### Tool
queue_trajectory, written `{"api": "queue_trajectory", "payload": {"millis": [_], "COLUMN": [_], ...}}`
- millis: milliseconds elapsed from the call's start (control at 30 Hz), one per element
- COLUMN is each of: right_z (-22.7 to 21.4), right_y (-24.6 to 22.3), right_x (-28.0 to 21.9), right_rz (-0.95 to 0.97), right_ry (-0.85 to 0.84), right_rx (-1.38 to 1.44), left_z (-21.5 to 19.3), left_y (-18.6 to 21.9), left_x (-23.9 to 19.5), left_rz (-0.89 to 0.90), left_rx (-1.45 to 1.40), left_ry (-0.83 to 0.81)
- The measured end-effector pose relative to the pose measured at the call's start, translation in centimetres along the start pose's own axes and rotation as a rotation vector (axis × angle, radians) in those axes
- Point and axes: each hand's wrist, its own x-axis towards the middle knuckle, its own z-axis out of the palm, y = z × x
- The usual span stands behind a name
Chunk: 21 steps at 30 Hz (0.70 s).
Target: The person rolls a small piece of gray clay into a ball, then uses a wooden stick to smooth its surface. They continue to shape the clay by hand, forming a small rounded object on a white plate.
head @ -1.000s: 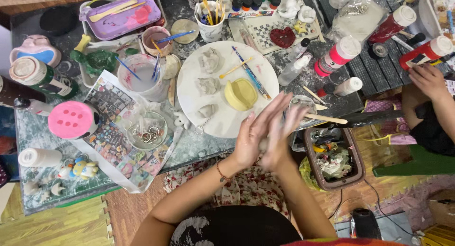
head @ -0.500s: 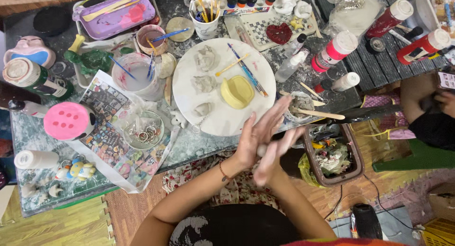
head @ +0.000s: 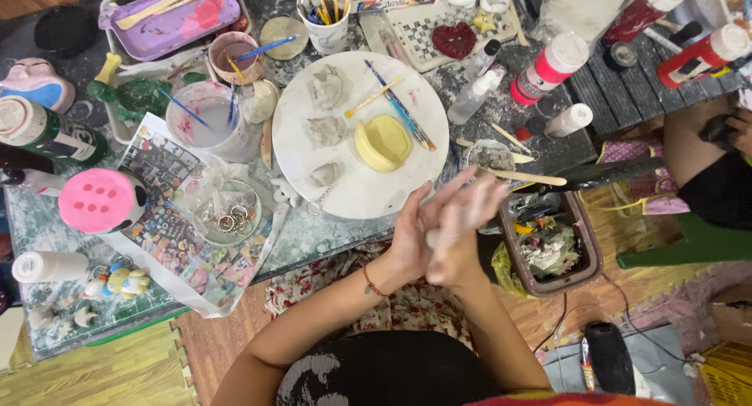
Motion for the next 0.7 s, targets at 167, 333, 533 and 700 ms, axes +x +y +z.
{"api": "queue_trajectory", "payload": {"millis": [167,333,533,700], "right_z": [-4.4,-6.6,-5.5,-7.0], "right_y": [0.2,-1.8,-1.9,-1.2], "right_x": [1.3,0.2,-2.6,-2.7], "right_rz": [0.168,0.132,0.269,0.244], "right_ry": [0.099,-0.268,-0.177,-0.060], "right_rx": [0.082,0.058,0.033,-0.134], "left_z": [0.2,0.9,0.5,-3.3], "left_y": [0.4,1.2,0.4,-1.7], "left_x": [0.6,0.3,0.4,0.2], "left_rz": [-0.072,-0.057,-0.054,-0.211], "left_rx": [-0.224,-0.156,0.038,0.198], "left_ry": [-0.002,-0.064,-0.180,-0.244]}}
